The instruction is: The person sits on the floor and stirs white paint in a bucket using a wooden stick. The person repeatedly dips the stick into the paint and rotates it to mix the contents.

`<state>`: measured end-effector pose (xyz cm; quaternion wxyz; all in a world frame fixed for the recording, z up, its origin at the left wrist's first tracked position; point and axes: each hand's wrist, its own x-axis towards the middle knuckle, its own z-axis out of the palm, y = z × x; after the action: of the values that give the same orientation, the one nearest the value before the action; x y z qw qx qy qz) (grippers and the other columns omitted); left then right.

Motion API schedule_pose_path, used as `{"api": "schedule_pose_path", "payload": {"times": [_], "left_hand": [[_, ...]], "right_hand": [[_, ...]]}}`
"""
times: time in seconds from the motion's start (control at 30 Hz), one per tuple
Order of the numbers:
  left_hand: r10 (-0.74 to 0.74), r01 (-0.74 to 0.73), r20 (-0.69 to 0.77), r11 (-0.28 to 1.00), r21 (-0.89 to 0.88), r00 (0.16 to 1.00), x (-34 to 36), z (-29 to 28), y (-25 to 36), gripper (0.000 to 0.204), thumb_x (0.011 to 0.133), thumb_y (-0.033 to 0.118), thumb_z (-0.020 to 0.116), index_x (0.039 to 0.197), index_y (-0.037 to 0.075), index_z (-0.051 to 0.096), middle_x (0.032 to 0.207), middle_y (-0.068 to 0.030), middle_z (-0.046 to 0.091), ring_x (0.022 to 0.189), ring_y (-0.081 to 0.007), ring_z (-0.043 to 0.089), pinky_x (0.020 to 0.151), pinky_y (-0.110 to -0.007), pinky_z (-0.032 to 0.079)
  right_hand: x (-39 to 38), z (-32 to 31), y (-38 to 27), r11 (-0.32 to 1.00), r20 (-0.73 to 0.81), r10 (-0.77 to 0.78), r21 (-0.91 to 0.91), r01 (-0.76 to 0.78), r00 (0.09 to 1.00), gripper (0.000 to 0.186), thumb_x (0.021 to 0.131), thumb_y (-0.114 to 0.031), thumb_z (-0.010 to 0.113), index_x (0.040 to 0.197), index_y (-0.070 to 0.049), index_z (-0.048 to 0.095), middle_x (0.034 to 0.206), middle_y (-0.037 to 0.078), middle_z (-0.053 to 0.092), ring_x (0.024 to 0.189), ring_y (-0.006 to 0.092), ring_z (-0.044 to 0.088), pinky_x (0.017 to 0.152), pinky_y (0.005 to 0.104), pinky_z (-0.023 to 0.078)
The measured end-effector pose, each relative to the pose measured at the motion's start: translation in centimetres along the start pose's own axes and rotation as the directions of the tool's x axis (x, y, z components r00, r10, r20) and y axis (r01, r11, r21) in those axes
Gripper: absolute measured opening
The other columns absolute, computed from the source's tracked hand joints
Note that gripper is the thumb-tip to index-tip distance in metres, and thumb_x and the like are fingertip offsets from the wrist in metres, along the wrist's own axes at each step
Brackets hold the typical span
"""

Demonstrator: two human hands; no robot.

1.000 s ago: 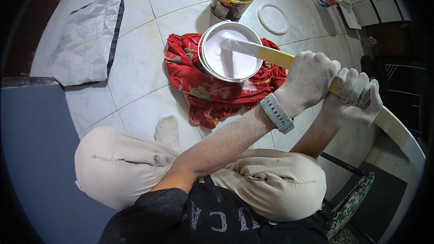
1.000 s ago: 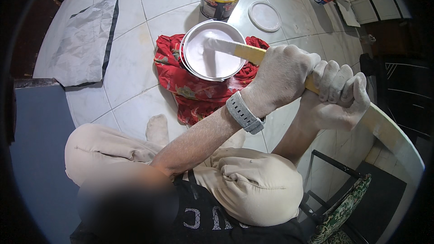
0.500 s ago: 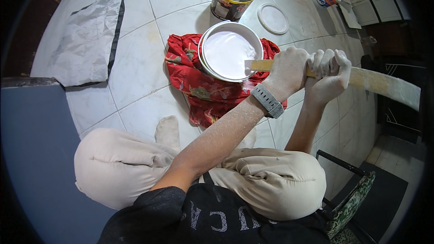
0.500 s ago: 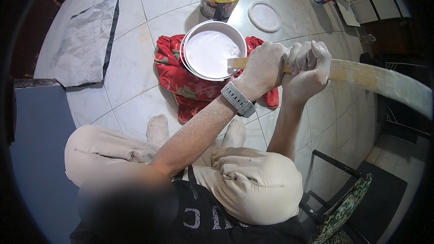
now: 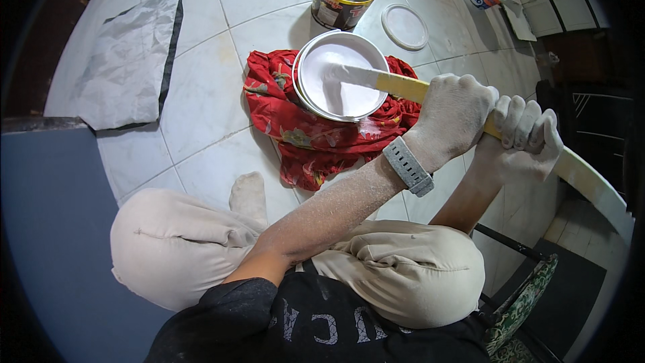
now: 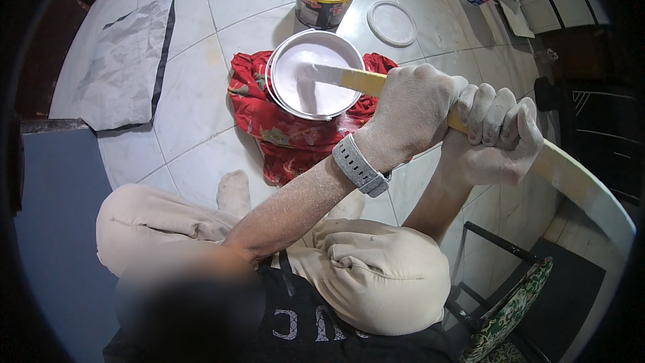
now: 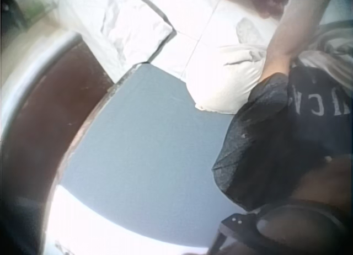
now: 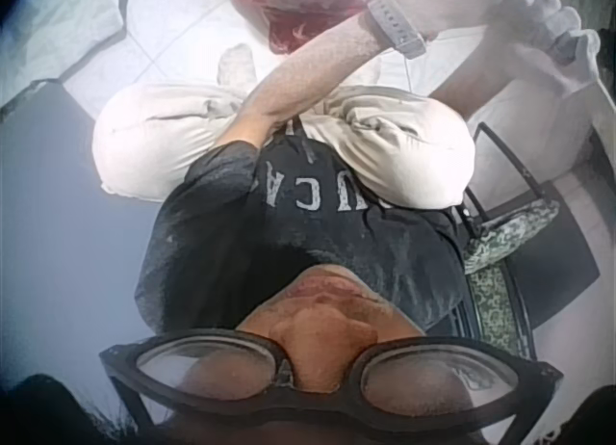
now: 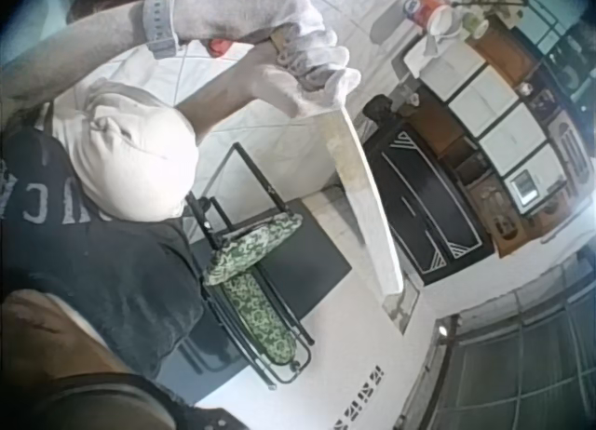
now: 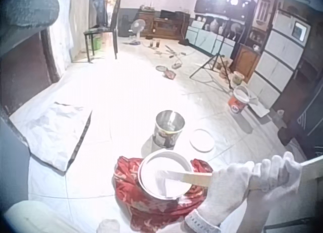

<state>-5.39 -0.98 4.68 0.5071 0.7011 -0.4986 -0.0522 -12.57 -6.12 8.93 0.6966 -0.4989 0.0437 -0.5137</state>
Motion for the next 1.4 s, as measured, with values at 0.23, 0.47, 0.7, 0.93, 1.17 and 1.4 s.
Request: {"api": "schedule_pose_path", "payload": {"times": [0.23,0.47,0.7,0.93,1.17,1.4], "left_hand": [[-0.015,0.014,-0.018,0.998,-0.054,1.0,0.2,1.4,-2.2,0.005,0.075,0.015,0.069,0.075,0.01,0.069,0.073,-0.0128,0.068,0.075,-0.03,0.069,0.072,-0.04,0.054],[-0.193,0.197,0.076,0.98,-0.039,0.978,-0.6,2.1,-4.4,0.007,0.073,0.009,0.07,0.078,0.004,0.068,0.079,-0.0177,0.069,0.078,-0.034,0.069,0.072,-0.044,0.056],[-0.273,0.26,0.153,0.96,0.103,0.95,-0.9,1.6,-3.3,0.006,0.078,0.01,0.066,0.079,0.005,0.069,0.08,-0.0181,0.069,0.082,-0.0327,0.071,0.073,-0.042,0.057],[-0.097,0.095,0.085,0.995,0.031,0.992,-0.5,0.5,0.1,0.005,0.08,0.013,0.065,0.079,0.01,0.068,0.077,-0.0143,0.068,0.079,-0.0304,0.07,0.072,-0.04,0.055],[0.037,-0.038,-0.067,0.999,-0.014,0.997,0.2,1.2,-0.7,0.006,0.078,0.016,0.066,0.076,0.01,0.066,0.072,-0.0122,0.067,0.074,-0.0301,0.068,0.073,-0.039,0.053],[-0.095,0.098,0.046,0.994,-0.055,0.994,-0.4,2.0,-4.3,0.007,0.076,0.015,0.069,0.077,0.008,0.071,0.076,-0.0143,0.069,0.079,-0.0312,0.07,0.073,-0.041,0.055]], "right_hand": [[-0.4,-1.1,2.5,0.994,-0.038,-0.039,-0.1,0.035,0.999,0.029,0.087,-0.017,0.042,0.062,-0.017,0.027,0.051,-0.004,0.024,0.045,0.0074,0.023,0.046,0.0253,0.022],[0.1,-1.0,4.9,0.977,-0.119,0.14,-0.142,-0.156,0.983,0.033,0.09,-0.016,0.043,0.062,-0.015,0.026,0.051,-0.003,0.022,0.046,0.0094,0.019,0.047,0.0275,0.022],[0.2,-1.4,4.2,0.972,-0.156,0.232,-0.005,-0.235,0.96,0.035,0.09,-0.018,0.044,0.061,-0.016,0.025,0.05,-0.003,0.021,0.044,0.0091,0.019,0.045,0.027,0.021],[0.1,-0.9,0.5,0.999,-0.041,0.041,-0.005,-0.041,0.998,0.032,0.088,-0.022,0.045,0.061,-0.018,0.027,0.049,-0.004,0.023,0.041,0.0071,0.022,0.043,0.0241,0.025],[-0.2,-0.6,0.8,0.998,-0.035,-0.049,-0.033,0.048,0.998,0.03,0.087,-0.019,0.044,0.061,-0.018,0.028,0.05,-0.005,0.026,0.044,0.0067,0.024,0.045,0.024,0.024],[-0.6,-1.8,5.0,0.989,-0.093,0.019,-0.144,-0.033,0.996,0.031,0.088,-0.014,0.043,0.062,-0.015,0.025,0.052,-0.003,0.025,0.046,0.0084,0.021,0.047,0.0268,0.022]]}}
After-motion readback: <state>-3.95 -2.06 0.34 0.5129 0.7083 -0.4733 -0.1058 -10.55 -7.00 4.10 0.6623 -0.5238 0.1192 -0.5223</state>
